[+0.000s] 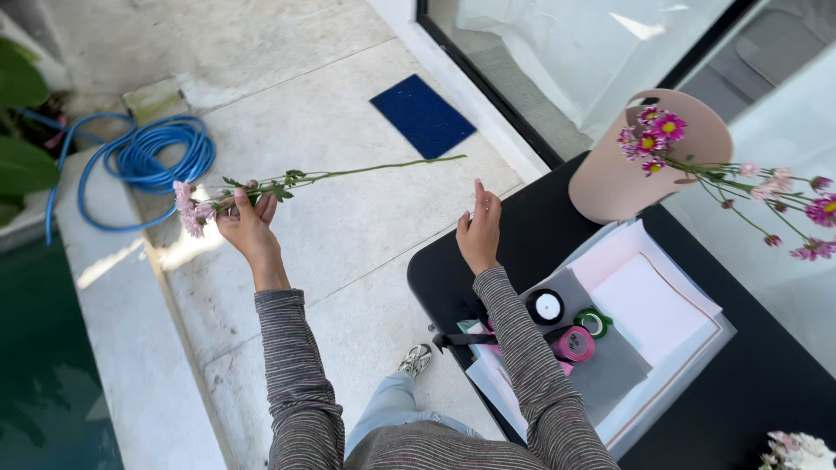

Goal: The person prepares a floral arrangement by trimming the stems of various flowers with shears, wiping the stems with a cloth, and grouping them together.

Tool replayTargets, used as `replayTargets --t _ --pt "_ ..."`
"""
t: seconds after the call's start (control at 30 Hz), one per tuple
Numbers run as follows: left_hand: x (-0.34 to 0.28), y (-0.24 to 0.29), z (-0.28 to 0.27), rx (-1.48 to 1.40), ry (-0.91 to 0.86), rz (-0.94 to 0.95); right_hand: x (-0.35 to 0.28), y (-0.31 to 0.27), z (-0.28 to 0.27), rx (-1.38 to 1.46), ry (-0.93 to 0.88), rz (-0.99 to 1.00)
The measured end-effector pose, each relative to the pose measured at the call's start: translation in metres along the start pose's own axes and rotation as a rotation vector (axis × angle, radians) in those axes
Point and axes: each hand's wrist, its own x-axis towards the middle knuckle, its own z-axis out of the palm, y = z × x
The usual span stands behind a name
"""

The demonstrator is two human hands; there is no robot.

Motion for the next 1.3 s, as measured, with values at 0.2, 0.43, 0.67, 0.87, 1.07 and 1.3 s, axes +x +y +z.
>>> replayTargets --t 0.2,0.43,0.67,0.87,1.07,1.3 --pt "-0.083 0.035 -0.165 0.034 0.358 -0.026 -0.055 -0.075 0.044 -0.054 -0.265 -0.192" --pt "-0.151 0.074 -0.242 -0.020 0.534 -0.013 -0.116 -0.071 0.106 -0.311 -0.099 -0.476" --pt "-0.229 0.140 -0.213 0.952 0.581 0.185 -0.129 -0.098 0.084 -0.187 -0.031 -0.624" --pt "-0.244 0.134 -0.190 2.085 0.154 0.788 -0.145 -0.132 0.057 -0.123 0.013 -0.649" --pt "-0.205 0.122 -0.248 1.830 -0.246 1.130 -0.180 -0.144 0.040 -0.139 0.027 -0.556" --pt "-0.246 0.140 -0.281 1.556 -0.349 0.809 -0.266 -0.162 0.033 -0.014 -0.336 -0.198"
